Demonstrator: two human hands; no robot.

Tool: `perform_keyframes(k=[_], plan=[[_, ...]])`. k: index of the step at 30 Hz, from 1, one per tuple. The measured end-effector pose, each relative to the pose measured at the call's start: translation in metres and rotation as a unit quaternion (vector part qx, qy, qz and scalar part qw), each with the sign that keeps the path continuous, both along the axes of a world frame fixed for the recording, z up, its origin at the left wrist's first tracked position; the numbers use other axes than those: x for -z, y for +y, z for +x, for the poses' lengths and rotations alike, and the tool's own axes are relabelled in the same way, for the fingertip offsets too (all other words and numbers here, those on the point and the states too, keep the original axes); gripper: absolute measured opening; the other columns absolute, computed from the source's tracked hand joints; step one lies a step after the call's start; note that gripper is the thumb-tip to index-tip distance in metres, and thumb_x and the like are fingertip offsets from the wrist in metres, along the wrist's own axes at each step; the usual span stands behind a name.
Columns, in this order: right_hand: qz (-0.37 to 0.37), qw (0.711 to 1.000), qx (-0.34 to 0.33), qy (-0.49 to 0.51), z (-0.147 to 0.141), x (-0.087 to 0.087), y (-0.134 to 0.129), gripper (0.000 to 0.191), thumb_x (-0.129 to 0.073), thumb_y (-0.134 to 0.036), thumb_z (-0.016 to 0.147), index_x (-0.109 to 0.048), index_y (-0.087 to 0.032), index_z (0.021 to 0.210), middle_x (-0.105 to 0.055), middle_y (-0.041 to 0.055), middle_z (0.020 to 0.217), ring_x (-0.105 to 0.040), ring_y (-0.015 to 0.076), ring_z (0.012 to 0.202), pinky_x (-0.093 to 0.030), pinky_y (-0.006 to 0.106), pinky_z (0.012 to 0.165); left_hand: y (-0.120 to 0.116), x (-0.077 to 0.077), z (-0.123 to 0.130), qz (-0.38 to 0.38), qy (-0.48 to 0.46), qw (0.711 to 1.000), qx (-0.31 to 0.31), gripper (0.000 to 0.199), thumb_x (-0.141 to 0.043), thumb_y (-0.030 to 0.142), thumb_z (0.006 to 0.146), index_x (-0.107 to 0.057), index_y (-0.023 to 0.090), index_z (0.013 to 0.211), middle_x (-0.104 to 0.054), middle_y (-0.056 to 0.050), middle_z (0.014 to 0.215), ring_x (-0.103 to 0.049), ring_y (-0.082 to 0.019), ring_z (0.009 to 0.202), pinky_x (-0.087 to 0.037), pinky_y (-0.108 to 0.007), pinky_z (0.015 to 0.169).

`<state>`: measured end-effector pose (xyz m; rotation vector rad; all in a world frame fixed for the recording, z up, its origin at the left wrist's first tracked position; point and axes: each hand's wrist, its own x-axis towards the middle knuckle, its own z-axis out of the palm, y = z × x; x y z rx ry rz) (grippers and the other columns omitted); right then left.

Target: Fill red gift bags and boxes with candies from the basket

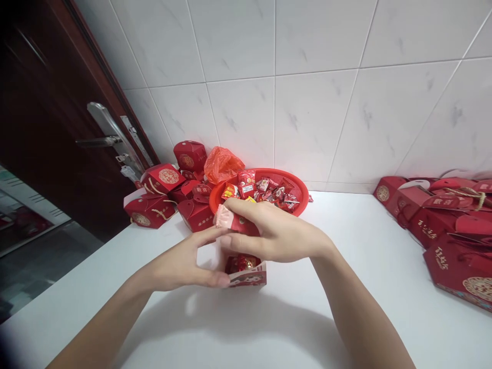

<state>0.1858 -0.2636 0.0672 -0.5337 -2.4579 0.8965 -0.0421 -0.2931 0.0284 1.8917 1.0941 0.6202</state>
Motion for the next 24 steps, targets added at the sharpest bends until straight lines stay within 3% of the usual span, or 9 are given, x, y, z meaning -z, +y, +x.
perform_keyframes(k=[4, 8, 12, 18, 24], plan=[[-0.031, 0.998, -0.050, 0.027, -0.001, -0.003, -0.006, 0.017, -0.044, -0.035, 0.102, -0.051, -0.020, 0.095, -0.061, 0.0020, 0.087, -0.053, 0.0134, 0.075, -0.042, 0.025, 0.064, -0.002, 0.002, -0.002, -0.010, -0.019, 0.999, 0.025, 0.059, -0.086, 0.039, 0.067, -0.068, 0.029, 0.122, -0.069, -0.003, 0.125, -0.060, -0.033, 0.122, -0.049, -0.048, 0.102], [-0.012, 0.998, -0.049, -0.023, -0.010, -0.003, -0.009, 0.015, -0.057, -0.031, 0.096, -0.054, -0.019, 0.088, -0.063, 0.0002, 0.081, -0.053, 0.0119, 0.069, -0.039, 0.024, 0.060, -0.005, 0.007, -0.002, -0.049, -0.035, 0.998, 0.024, 0.047, -0.085, 0.039, 0.068, -0.068, 0.024, 0.110, -0.073, -0.003, 0.109, -0.067, -0.029, 0.106, -0.054, -0.043, 0.093], [0.005, 0.996, -0.036, -0.087, -0.017, -0.001, -0.015, 0.005, -0.061, -0.019, 0.090, -0.057, -0.018, 0.087, -0.064, 0.0001, 0.083, -0.055, 0.0110, 0.068, -0.037, 0.023, 0.057, -0.015, 0.009, -0.002, -0.010, 0.000, 1.000, -0.007, 0.050, -0.087, 0.036, 0.065, -0.068, 0.024, 0.110, -0.071, -0.002, 0.109, -0.066, -0.029, 0.104, -0.053, -0.041, 0.093], [0.050, 0.992, -0.016, -0.115, -0.017, 0.006, -0.030, 0.008, -0.060, -0.011, 0.089, -0.063, -0.018, 0.093, -0.069, 0.0037, 0.093, -0.061, 0.0131, 0.076, -0.041, 0.023, 0.061, -0.023, 0.009, -0.003, 0.019, 0.037, 0.999, -0.017, 0.046, -0.086, 0.040, 0.066, -0.070, 0.023, 0.106, -0.071, -0.001, 0.106, -0.065, -0.027, 0.101, -0.054, -0.038, 0.091], [0.118, 0.984, 0.030, -0.130, -0.006, 0.007, -0.037, 0.015, -0.051, -0.012, 0.094, -0.064, -0.018, 0.100, -0.070, 0.0056, 0.090, -0.061, 0.0144, 0.072, -0.043, 0.025, 0.062, -0.025, 0.010, -0.003, 0.032, 0.060, 0.998, -0.016, 0.060, -0.085, 0.037, 0.068, -0.066, 0.030, 0.124, -0.068, -0.002, 0.119, -0.064, -0.027, 0.108, -0.051, -0.039, 0.097]])
